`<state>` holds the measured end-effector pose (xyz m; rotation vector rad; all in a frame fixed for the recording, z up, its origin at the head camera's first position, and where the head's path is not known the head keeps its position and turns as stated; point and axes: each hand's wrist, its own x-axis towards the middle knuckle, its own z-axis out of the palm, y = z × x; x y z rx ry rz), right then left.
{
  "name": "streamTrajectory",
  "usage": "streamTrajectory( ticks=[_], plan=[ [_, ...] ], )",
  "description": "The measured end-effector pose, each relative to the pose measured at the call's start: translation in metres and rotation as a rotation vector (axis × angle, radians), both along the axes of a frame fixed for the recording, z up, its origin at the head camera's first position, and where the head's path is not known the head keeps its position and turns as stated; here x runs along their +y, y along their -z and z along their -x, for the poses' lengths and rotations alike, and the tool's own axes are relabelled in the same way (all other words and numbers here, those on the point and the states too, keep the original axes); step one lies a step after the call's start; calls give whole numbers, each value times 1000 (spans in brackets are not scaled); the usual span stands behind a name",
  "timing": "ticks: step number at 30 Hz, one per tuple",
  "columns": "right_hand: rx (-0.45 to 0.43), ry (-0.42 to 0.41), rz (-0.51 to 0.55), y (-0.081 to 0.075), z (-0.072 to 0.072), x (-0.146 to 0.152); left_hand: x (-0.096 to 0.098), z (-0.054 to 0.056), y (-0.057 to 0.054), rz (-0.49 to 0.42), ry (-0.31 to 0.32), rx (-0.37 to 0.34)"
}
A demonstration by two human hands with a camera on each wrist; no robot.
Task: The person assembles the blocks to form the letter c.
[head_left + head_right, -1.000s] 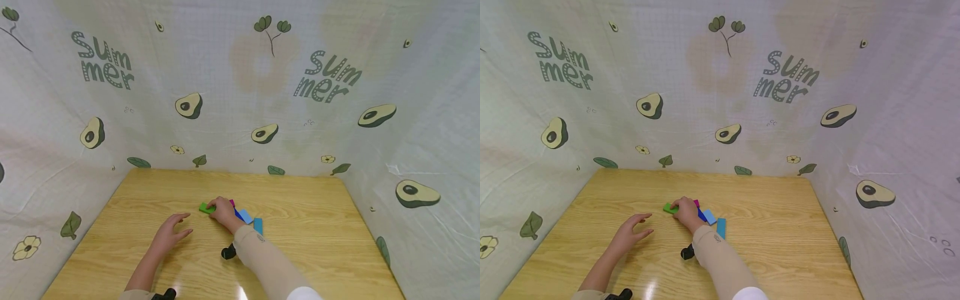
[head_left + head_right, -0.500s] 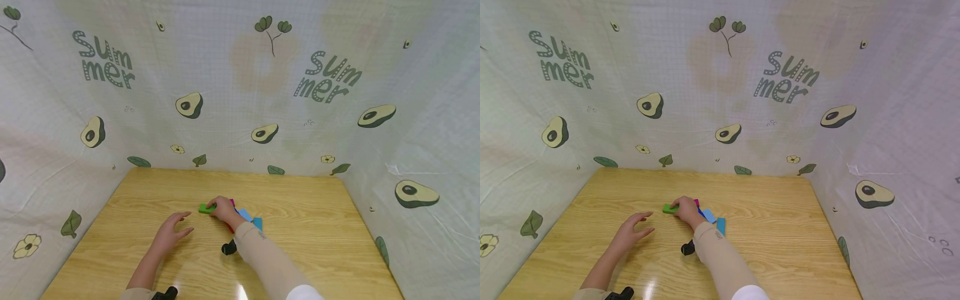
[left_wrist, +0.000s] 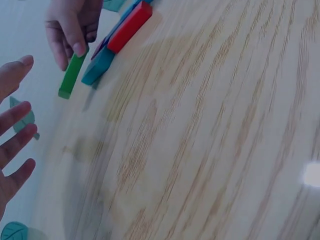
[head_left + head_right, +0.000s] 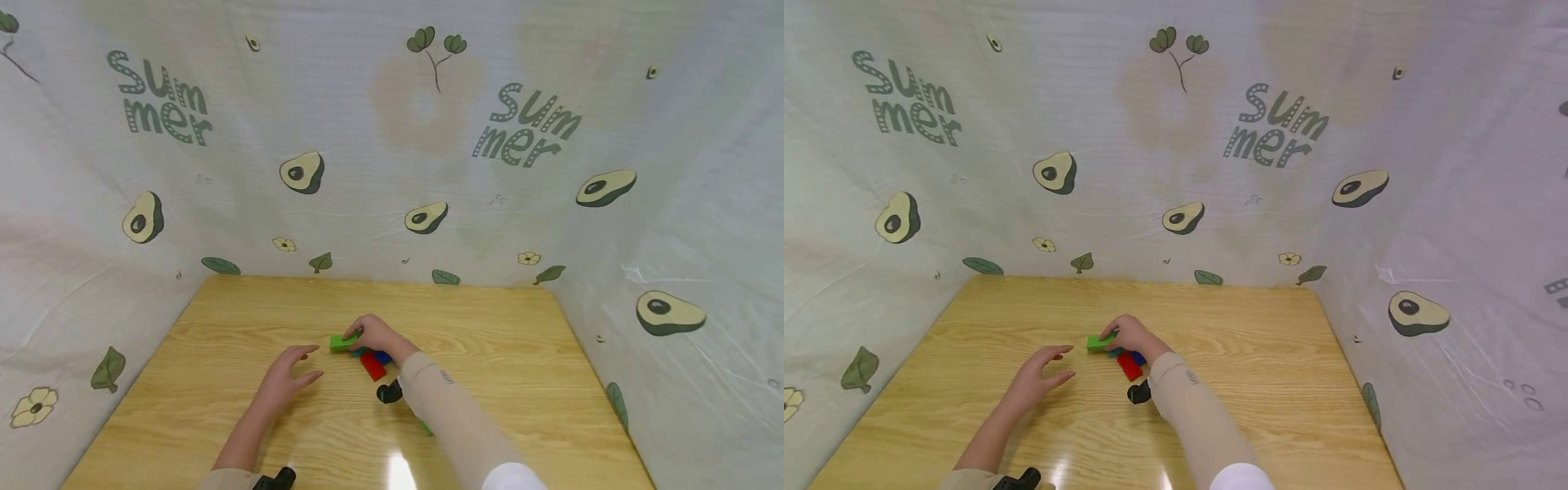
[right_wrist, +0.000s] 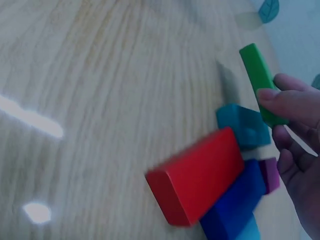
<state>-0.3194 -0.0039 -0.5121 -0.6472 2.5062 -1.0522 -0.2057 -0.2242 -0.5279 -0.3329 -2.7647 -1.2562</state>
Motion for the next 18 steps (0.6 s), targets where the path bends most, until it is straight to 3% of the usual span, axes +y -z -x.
streamTrajectory(
  ticks=[7, 18],
  plan=[
    [-32, -65, 34, -9, 6, 26, 16, 4, 2, -34, 24, -9],
    [-67, -156, -48, -15, 7, 66, 52, 13, 3, -87, 68, -33]
  ],
)
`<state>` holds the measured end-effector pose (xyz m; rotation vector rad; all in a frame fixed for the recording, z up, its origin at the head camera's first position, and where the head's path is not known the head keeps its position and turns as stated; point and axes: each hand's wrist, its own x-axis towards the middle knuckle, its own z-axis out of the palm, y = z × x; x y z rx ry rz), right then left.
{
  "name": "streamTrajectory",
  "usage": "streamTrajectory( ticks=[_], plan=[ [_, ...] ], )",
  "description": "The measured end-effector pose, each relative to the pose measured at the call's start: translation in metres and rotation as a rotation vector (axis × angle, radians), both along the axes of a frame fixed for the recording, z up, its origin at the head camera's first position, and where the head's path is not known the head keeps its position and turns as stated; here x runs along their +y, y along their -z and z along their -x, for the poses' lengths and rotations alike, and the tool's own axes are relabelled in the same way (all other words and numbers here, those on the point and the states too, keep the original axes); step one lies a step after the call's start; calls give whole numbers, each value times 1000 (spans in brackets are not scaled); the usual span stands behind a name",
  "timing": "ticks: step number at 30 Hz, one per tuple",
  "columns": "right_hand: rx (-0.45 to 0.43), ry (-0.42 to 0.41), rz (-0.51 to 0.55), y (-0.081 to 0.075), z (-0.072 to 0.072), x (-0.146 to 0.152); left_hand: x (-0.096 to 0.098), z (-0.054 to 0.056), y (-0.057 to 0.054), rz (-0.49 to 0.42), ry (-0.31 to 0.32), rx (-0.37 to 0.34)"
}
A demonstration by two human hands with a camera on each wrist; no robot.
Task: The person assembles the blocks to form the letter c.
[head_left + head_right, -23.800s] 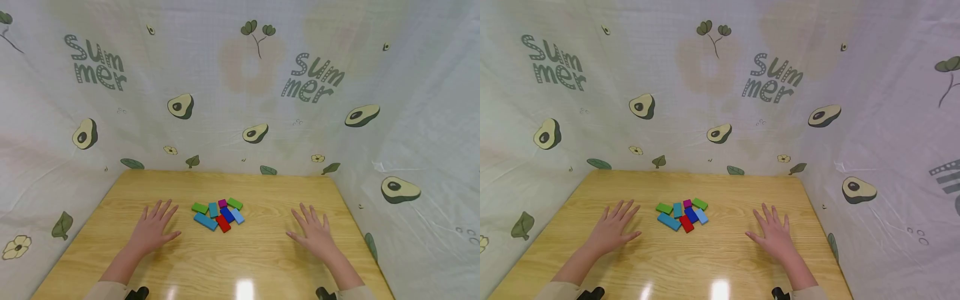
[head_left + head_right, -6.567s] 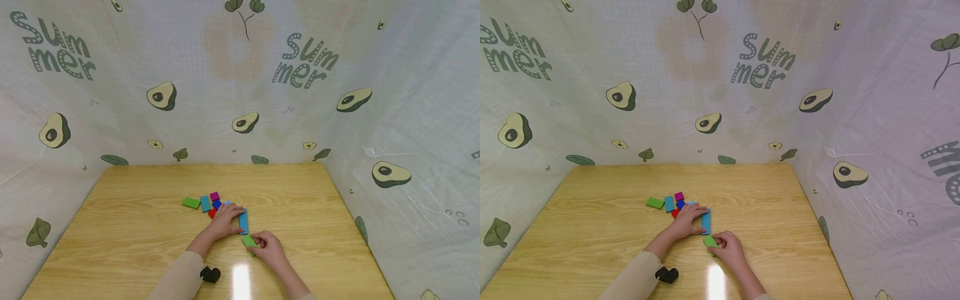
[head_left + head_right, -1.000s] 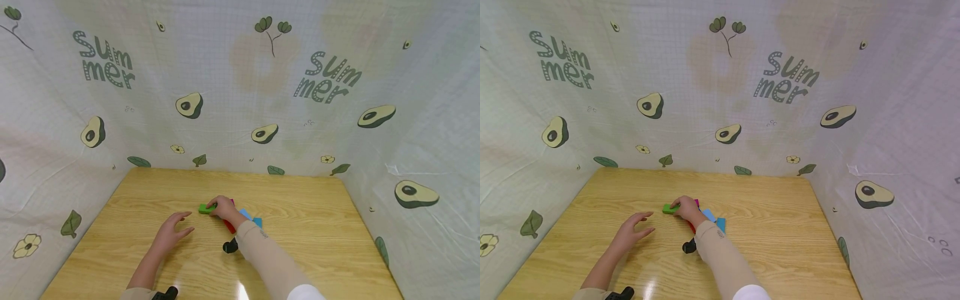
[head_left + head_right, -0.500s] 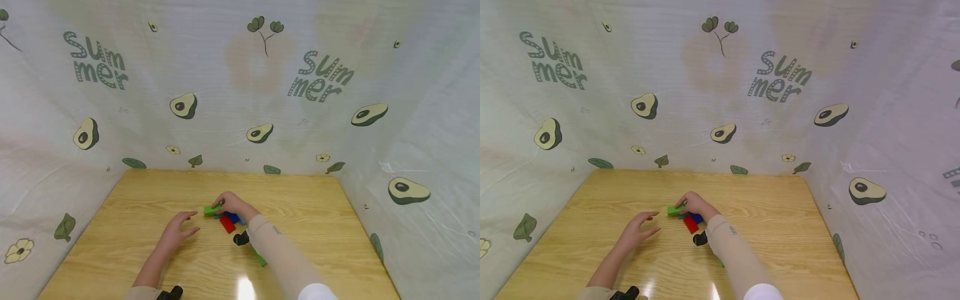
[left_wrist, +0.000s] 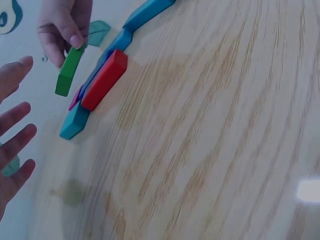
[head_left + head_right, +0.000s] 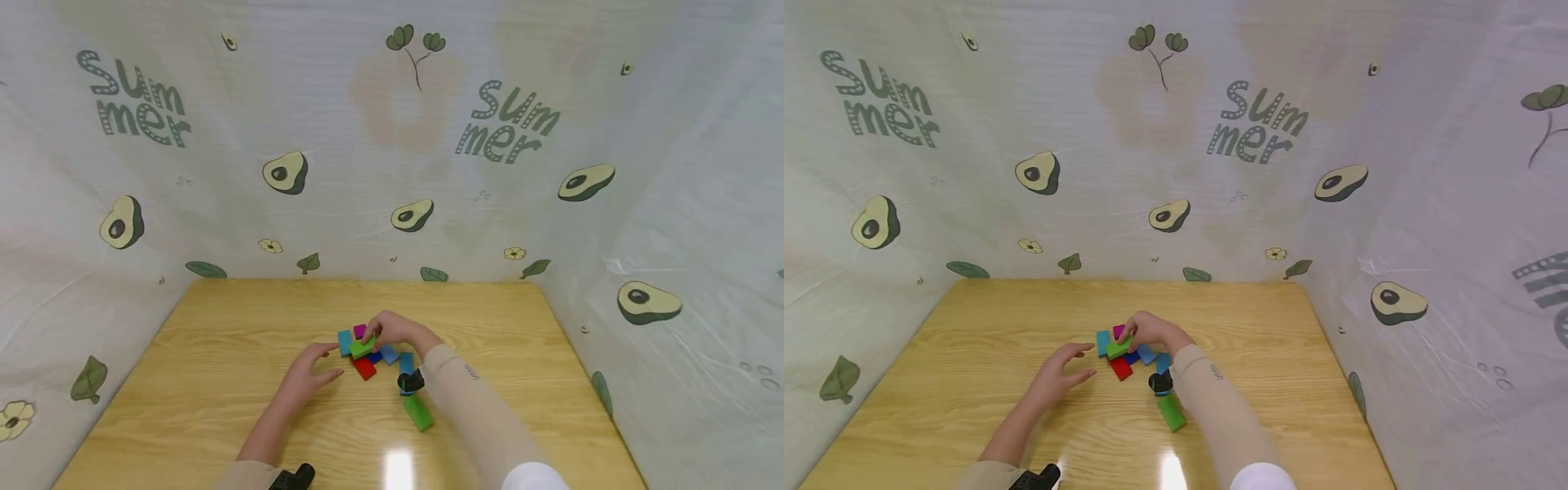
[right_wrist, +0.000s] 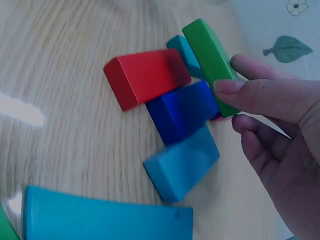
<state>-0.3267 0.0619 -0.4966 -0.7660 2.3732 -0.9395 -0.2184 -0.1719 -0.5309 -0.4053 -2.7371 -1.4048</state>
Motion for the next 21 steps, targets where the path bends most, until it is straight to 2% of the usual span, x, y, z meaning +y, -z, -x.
streamTrajectory(
  ticks=[5, 12, 21],
  plan=[
    [-35, -5, -6, -3, 0, 18, 16, 1, -1, 6, 24, -5],
    [-21, 7, -62, -7, -1, 39, 30, 0, -3, -1, 44, 2],
    [4, 50, -99, -15, -3, 65, 56, 4, 1, 33, 121, 17]
  ],
)
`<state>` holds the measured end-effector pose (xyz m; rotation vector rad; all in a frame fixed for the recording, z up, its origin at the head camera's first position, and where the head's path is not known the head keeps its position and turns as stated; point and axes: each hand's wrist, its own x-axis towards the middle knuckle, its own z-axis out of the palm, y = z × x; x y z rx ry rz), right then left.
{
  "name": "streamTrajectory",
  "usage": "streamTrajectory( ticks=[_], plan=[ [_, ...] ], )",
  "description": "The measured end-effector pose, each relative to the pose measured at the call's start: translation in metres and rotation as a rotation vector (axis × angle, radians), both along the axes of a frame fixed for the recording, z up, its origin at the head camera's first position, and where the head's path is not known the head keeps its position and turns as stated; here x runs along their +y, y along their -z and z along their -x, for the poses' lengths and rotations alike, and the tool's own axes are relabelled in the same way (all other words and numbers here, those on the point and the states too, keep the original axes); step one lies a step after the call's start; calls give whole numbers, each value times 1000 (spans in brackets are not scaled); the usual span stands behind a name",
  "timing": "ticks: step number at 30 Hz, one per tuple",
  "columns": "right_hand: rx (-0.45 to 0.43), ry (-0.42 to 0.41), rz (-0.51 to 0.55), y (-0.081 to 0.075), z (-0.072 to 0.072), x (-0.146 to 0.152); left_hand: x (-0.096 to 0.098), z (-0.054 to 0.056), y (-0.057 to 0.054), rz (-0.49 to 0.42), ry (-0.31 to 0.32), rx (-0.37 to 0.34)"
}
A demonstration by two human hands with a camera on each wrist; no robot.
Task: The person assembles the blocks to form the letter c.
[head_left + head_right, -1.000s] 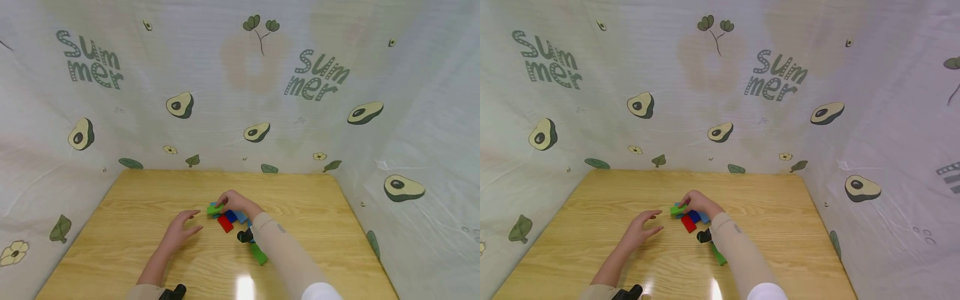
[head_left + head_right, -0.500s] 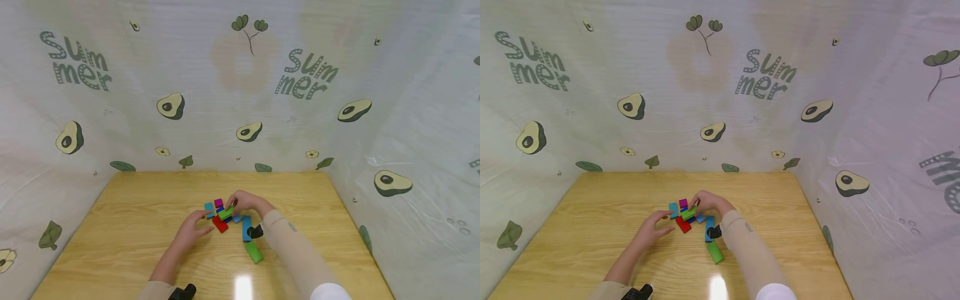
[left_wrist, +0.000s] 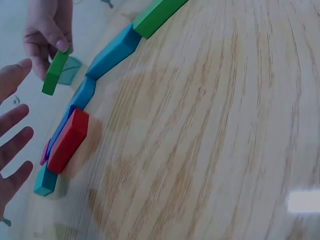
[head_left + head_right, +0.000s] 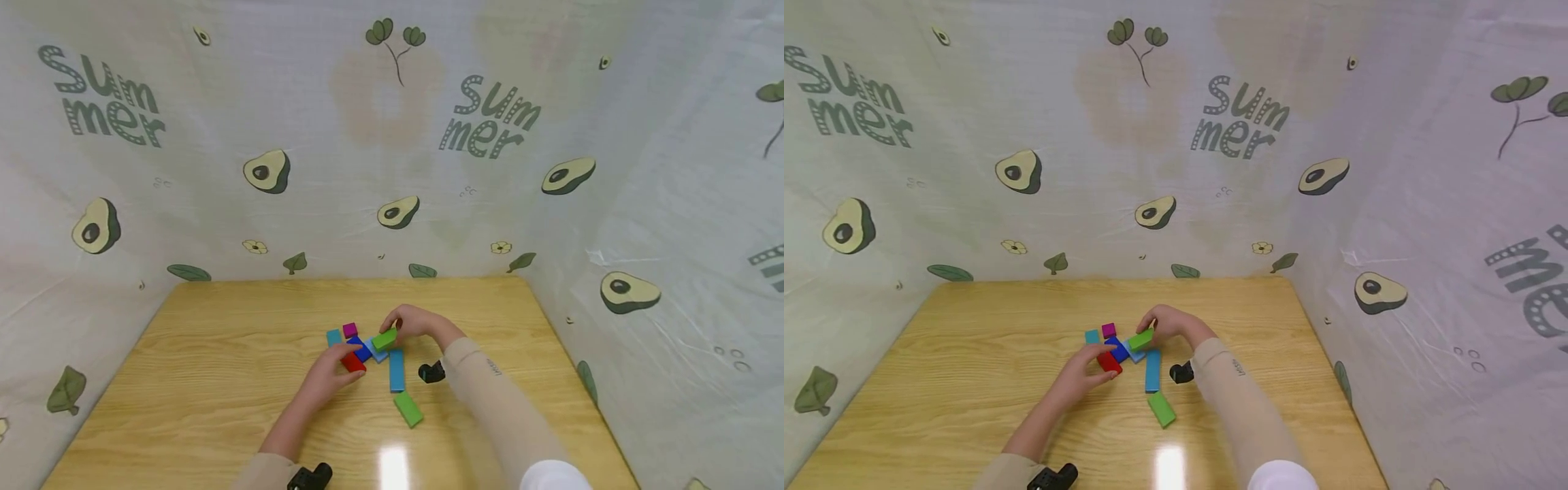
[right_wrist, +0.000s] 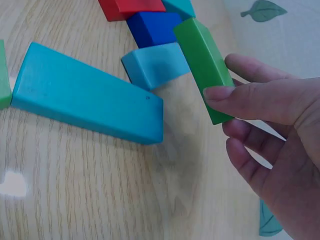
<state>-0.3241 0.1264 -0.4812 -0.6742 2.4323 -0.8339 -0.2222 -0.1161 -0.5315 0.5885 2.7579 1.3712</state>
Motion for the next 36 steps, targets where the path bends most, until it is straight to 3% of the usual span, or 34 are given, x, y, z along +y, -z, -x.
streamTrajectory(
  ticks=[12, 23, 29, 36],
  plan=[
    [72, -4, -46, 7, 10, 24, 24, 18, 7, 148, 54, 96],
    [44, 64, -67, 12, 18, 32, 37, 31, 22, 260, 124, 251],
    [21, 92, -56, 20, 20, 35, 41, 31, 33, 355, 108, 265],
    [21, 88, -45, 28, 23, 40, 49, 27, 35, 409, 62, 202]
  ],
)
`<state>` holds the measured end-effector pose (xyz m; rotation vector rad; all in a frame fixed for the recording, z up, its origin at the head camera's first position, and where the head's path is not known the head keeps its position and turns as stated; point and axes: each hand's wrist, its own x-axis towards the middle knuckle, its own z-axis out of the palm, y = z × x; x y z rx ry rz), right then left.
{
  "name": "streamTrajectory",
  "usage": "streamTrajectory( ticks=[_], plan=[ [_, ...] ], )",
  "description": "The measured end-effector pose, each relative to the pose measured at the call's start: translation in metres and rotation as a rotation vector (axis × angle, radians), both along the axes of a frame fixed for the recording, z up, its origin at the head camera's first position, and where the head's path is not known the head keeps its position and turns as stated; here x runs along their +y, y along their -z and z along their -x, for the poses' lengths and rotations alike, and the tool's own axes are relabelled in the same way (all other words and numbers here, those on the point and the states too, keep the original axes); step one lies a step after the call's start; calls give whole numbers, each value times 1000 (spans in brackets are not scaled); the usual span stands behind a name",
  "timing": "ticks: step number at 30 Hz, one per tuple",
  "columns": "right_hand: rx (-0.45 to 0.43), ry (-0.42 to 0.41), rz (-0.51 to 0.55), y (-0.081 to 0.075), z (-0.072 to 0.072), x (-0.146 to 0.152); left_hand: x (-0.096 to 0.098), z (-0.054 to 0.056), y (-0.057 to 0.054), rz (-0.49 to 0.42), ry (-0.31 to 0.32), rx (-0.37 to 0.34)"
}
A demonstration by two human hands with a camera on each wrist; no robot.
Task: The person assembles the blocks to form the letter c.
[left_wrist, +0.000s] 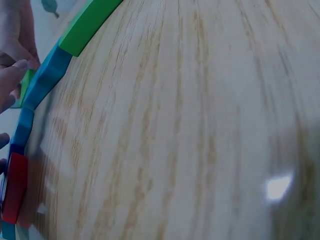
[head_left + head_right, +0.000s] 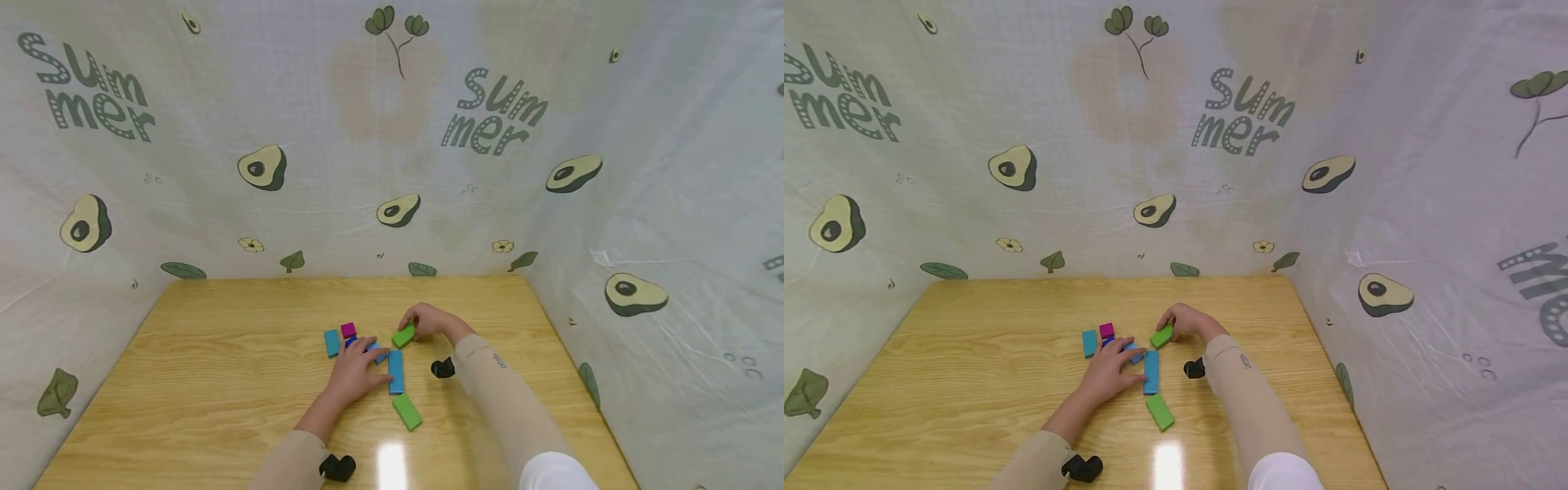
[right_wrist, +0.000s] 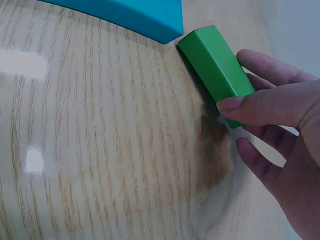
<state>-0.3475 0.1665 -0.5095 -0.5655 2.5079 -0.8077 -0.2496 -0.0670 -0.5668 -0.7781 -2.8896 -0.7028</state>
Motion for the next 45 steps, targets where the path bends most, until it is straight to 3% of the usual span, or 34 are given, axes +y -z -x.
streamTrajectory(
  ticks=[10, 25, 39, 45],
  plan=[
    [18, -6, 49, 6, -4, 5, 5, -5, -1, 20, -6, -11],
    [18, 161, 206, 15, -15, 13, 3, -1, 8, 20, -9, 18],
    [119, 489, 379, 47, -35, 4, 3, -1, 13, 7, -13, 16],
    [151, 521, 414, 56, -38, 2, 3, -1, 13, 3, -11, 18]
  ],
)
